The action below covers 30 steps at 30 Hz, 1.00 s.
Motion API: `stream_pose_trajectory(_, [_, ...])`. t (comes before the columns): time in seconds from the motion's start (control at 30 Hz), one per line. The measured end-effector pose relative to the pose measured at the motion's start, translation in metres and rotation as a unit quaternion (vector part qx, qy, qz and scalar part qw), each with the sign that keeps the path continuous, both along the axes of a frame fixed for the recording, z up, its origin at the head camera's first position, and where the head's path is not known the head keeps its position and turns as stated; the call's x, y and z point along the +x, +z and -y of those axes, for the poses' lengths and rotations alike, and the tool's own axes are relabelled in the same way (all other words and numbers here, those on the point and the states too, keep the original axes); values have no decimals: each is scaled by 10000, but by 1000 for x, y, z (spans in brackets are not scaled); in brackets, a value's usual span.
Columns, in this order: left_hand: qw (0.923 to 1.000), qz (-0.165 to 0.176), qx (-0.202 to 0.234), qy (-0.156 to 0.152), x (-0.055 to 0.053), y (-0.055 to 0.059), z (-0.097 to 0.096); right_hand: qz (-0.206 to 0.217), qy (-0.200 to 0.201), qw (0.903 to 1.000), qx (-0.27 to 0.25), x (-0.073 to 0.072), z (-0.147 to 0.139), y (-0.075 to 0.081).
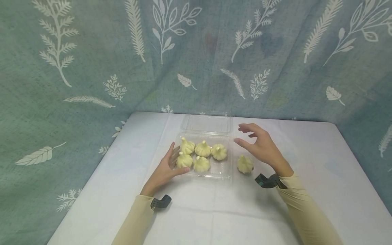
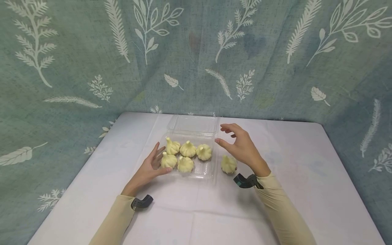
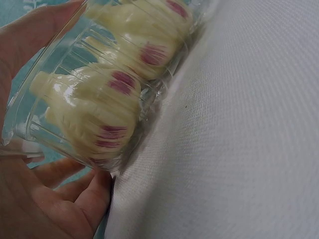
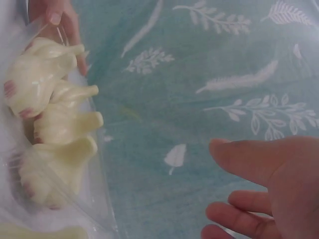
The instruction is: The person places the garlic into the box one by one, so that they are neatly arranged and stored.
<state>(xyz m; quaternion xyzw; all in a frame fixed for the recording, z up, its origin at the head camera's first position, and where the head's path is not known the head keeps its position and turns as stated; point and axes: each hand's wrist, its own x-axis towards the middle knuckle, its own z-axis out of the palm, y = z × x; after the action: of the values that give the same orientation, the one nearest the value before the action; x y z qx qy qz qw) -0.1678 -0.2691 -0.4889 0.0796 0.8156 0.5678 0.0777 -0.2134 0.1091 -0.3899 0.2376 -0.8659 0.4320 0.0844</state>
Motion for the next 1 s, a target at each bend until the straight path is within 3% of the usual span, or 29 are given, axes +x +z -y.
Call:
stream_pose_trajectory(0.4, [10000, 24, 7, 9, 1, 1, 1, -281, -175, 9994, -93, 9, -23, -6])
stream_pose_trajectory(1.0, [10000, -19, -22, -1, 1, 0, 0, 365, -145, 9984, 397, 21, -47, -40])
